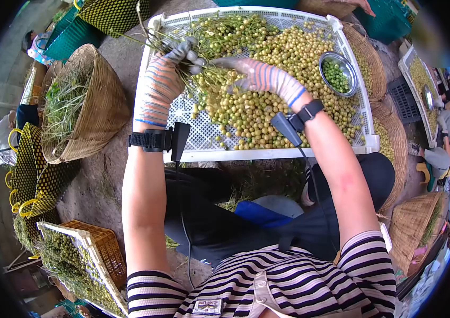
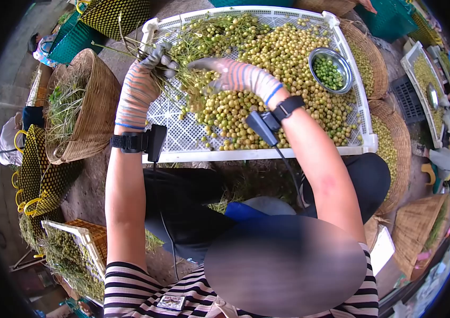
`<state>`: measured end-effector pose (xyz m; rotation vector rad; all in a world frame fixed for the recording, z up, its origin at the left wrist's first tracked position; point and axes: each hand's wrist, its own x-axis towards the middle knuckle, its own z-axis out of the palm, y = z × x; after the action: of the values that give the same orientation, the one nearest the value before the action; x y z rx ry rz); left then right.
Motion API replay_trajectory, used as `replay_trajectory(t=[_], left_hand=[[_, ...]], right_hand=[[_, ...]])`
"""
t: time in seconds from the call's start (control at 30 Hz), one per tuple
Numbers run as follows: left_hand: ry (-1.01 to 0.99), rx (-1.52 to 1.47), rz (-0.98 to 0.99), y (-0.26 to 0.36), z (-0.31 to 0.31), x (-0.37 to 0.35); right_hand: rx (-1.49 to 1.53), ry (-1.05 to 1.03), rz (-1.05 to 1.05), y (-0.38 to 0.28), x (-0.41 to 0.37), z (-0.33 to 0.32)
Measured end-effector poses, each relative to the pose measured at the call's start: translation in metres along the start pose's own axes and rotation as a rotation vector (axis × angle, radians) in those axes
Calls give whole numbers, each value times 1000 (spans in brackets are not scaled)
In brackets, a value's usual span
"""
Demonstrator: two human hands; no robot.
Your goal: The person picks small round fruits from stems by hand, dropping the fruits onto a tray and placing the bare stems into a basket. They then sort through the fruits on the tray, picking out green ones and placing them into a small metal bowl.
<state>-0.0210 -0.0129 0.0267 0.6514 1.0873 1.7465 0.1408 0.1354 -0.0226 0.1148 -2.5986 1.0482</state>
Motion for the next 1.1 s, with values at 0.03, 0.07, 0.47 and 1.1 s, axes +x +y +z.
replay_trajectory(t=[0.03,0.07,0.47,1.1], left_hand=[[-31,9,-40,-1,1,0],[-50,36,-21,0,7,-4],[165,-319,-102,-55,-25,38],[218,-124,181,-23,13,9]], right_hand=[[14,-89,126,-17,6,0],[29,-181,252,-27,10,2],[-454,-319,508,-31,16,25],[-651,-59,670,-7,-10,7]])
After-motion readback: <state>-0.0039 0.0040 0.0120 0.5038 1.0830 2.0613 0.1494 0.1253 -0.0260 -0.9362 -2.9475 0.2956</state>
